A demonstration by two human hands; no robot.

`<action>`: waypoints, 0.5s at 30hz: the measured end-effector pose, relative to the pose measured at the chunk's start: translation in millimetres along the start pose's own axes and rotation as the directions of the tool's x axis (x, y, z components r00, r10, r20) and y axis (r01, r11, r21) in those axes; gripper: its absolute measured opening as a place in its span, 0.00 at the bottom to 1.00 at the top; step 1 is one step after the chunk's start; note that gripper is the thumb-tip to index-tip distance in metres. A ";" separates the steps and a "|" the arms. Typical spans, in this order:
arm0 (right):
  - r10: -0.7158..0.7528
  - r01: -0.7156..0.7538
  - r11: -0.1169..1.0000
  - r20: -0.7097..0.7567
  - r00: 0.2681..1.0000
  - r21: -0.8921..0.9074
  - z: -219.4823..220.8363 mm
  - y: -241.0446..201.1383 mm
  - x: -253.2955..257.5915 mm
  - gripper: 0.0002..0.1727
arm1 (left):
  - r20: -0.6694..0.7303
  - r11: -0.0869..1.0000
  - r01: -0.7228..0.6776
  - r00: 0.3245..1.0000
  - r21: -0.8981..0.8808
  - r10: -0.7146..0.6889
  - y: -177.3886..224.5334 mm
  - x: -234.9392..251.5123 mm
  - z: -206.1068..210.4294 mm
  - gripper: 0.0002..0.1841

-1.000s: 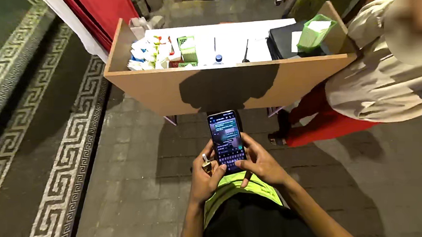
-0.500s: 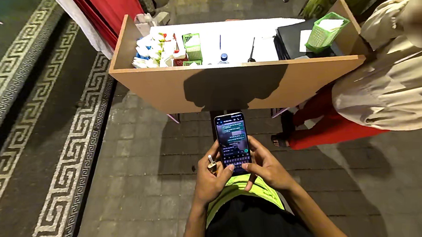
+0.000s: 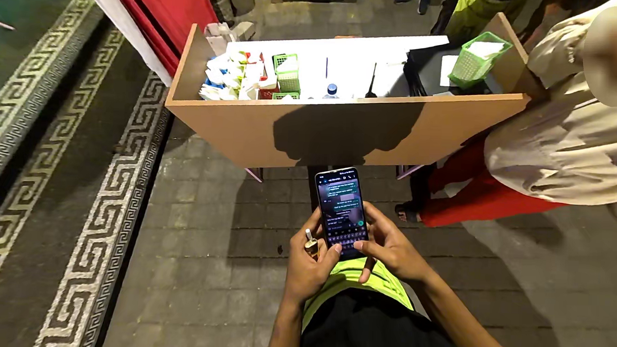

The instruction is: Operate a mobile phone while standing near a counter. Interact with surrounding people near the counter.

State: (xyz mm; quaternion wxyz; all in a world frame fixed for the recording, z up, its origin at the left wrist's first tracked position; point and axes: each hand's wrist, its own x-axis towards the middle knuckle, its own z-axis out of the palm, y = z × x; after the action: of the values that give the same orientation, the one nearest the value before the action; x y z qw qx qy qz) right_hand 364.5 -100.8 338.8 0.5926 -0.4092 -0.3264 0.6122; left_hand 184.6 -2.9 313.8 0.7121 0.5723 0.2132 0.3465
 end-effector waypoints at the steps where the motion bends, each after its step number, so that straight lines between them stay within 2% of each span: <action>1: 0.002 -0.002 1.000 -0.005 1.000 -0.001 0.2 0.2 -0.6 0.38 | 0.003 1.000 -0.001 1.000 -0.003 0.001 -0.4 -0.7 0.2 0.40; 6: 0.000 0.000 1.000 -0.025 1.000 -0.011 1.0 2.6 -2.7 0.37 | 0.002 1.000 -0.009 1.000 -0.009 0.009 -1.3 -4.1 1.8 0.39; 11: 0.010 -0.013 1.000 -0.122 0.993 -0.018 5.9 4.0 -4.0 0.35 | 0.001 1.000 -0.008 1.000 0.010 0.008 -1.7 -6.0 3.8 0.40; 15: 0.004 -0.004 1.000 -0.099 0.995 -0.002 5.7 4.1 -6.7 0.37 | 0.003 1.000 -0.007 1.000 0.007 0.007 -1.5 -6.0 4.8 0.40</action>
State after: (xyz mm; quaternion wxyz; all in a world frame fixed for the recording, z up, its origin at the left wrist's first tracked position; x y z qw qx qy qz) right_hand 357.4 -107.3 338.5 0.6064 -0.4405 -0.2966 0.5919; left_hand 184.3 -10.7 313.0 0.7091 0.5761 0.2114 0.3472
